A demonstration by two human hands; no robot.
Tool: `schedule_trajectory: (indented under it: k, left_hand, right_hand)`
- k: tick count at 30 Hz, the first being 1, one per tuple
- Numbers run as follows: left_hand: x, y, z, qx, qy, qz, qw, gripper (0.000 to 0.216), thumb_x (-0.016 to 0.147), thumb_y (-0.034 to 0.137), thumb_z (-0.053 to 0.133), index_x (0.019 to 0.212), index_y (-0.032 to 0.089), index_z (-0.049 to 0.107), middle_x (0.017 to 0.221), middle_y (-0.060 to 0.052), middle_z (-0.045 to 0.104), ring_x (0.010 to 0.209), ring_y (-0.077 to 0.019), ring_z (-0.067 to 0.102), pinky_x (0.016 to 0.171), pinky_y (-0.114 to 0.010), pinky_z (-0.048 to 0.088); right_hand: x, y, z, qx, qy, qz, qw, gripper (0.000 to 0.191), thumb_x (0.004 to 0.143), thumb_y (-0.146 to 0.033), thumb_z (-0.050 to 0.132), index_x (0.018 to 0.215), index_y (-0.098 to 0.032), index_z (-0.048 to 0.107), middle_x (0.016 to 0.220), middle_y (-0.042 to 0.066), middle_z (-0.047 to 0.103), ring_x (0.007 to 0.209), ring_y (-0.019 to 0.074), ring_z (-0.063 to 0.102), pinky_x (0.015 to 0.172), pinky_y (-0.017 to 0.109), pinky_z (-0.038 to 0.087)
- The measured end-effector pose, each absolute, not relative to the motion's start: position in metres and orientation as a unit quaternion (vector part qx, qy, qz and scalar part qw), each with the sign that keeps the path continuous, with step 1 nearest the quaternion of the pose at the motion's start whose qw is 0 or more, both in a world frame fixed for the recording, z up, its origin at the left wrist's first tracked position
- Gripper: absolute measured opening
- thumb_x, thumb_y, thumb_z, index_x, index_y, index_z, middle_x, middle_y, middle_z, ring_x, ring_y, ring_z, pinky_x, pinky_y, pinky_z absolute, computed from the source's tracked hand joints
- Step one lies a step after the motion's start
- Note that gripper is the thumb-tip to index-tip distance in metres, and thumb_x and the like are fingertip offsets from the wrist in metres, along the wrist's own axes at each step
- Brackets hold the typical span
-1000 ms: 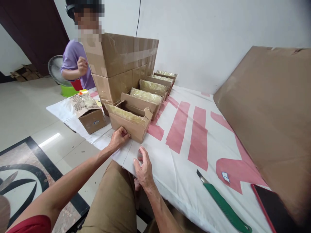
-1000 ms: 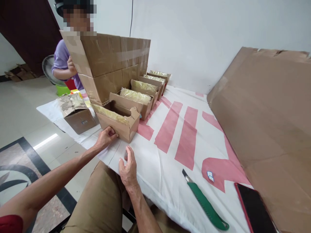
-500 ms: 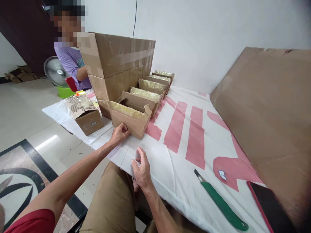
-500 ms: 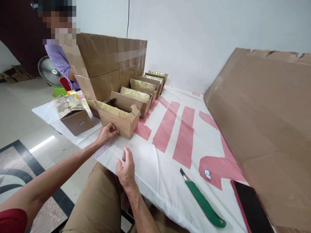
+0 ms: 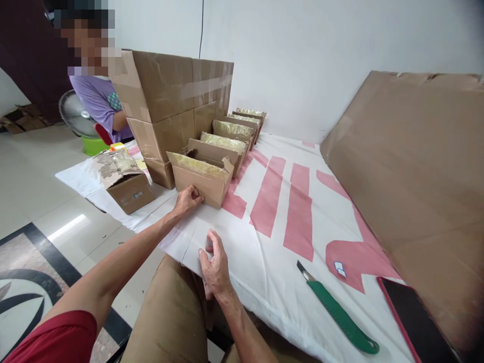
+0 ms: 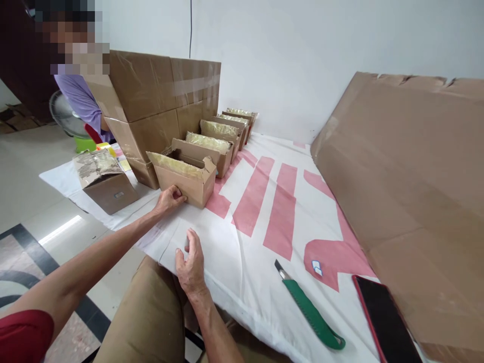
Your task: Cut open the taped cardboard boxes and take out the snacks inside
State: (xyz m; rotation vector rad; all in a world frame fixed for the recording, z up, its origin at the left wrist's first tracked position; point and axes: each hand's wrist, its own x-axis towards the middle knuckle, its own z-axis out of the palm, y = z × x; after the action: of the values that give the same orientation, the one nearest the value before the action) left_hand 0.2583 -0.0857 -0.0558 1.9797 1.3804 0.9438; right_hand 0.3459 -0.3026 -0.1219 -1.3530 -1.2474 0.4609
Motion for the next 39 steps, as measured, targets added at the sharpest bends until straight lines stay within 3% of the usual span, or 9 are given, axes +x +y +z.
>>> schedule_trajectory:
  k: [22,31,39]
  left_hand:
    - [0.298,-0.041,-0.055,0.748,0.517,0.321,0.263,0.025,0.073,0.035,0.071,0.071,0.024,0.050,0.073,0.000,0.061,0.072,-0.0181,0.056,0.070,-0.031,0.042]
    - [0.309,-0.036,-0.050,0.756,0.523,0.294,0.262,0.017,0.075,0.028,0.071,0.079,0.022,0.056,0.081,-0.003,0.066,0.081,-0.0220,0.061,0.075,-0.033,0.047]
    - [0.292,-0.086,-0.041,0.807,0.451,0.278,0.262,0.029,0.069,0.015,0.068,0.098,0.018,0.066,0.100,-0.012,0.071,0.103,-0.0302,0.068,0.097,-0.044,0.053]
  right_hand:
    - [0.346,-0.308,-0.114,-0.587,-0.510,0.243,0.580,0.056,0.087,-0.018,0.058,0.143,-0.017,0.058,0.149,0.017,0.060,0.128,0.0275,0.063,0.090,0.035,0.062]
    - [0.347,-0.305,-0.117,-0.588,-0.510,0.246,0.578,0.056,0.086,-0.020,0.057,0.142,-0.019,0.060,0.147,0.016,0.062,0.127,0.0285,0.063,0.090,0.038,0.063]
    - [0.348,-0.301,-0.113,-0.594,-0.516,0.218,0.577,0.052,0.084,-0.022,0.057,0.135,-0.017,0.065,0.141,0.018,0.066,0.120,0.0295,0.068,0.086,0.040,0.064]
